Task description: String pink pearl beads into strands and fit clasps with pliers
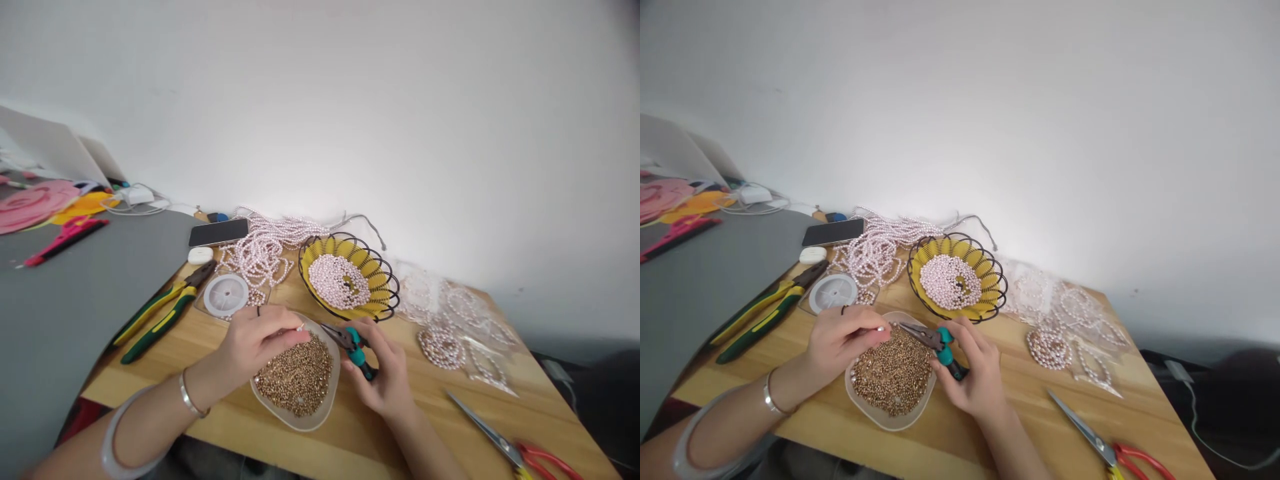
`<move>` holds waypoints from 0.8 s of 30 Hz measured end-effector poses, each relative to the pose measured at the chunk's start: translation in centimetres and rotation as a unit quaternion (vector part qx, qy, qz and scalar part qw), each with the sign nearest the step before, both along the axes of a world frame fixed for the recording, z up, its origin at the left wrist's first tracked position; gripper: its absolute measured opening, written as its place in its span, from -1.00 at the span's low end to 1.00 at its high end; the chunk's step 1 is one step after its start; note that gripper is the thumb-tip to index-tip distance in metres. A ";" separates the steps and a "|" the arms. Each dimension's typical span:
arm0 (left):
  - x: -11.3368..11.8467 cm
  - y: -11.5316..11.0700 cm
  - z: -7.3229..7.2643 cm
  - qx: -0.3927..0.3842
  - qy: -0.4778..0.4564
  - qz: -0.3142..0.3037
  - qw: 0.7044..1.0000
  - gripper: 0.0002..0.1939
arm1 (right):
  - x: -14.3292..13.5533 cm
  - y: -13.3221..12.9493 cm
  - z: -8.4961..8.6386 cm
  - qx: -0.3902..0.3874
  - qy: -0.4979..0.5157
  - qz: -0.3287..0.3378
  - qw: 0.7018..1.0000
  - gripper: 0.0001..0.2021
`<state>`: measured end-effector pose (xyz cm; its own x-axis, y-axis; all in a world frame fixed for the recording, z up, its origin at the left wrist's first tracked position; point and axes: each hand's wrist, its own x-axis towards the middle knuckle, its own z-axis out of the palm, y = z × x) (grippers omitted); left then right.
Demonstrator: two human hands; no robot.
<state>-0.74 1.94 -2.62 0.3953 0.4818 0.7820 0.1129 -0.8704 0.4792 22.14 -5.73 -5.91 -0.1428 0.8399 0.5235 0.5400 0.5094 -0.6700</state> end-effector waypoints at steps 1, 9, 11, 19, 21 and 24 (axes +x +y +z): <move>0.0 0.0 0.0 0.005 0.002 -0.005 1.000 -0.75 | 0.3 0.0 0.1 -0.017 0.019 0.023 0.999 -0.70; 0.0 -0.1 0.8 0.040 0.026 -0.058 0.997 -0.74 | 2.1 -0.5 1.4 -0.334 0.204 0.267 0.881 -0.51; 0.0 -0.2 1.0 0.061 0.042 -0.059 0.996 -0.74 | 2.1 -0.5 1.5 -0.406 0.233 0.314 0.826 -0.49; -0.1 -0.3 1.1 0.102 0.056 -0.078 0.990 -0.74 | 1.9 -0.3 2.6 -0.504 0.286 0.354 0.734 -0.50; -0.1 -0.3 1.1 0.104 0.058 -0.074 0.990 -0.74 | 1.9 -0.3 3.0 -0.516 0.282 0.355 0.727 -0.52; -0.1 -0.3 1.0 0.104 0.065 -0.076 0.990 -0.72 | 1.9 -0.2 3.3 -0.524 0.277 0.353 0.724 -0.52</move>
<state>-0.88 1.61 -1.60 0.5542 0.2425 0.7963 0.0224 -0.9606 0.2770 24.02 -5.96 -2.64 -0.7423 0.6371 -0.2073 -0.1061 -0.4173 -0.9026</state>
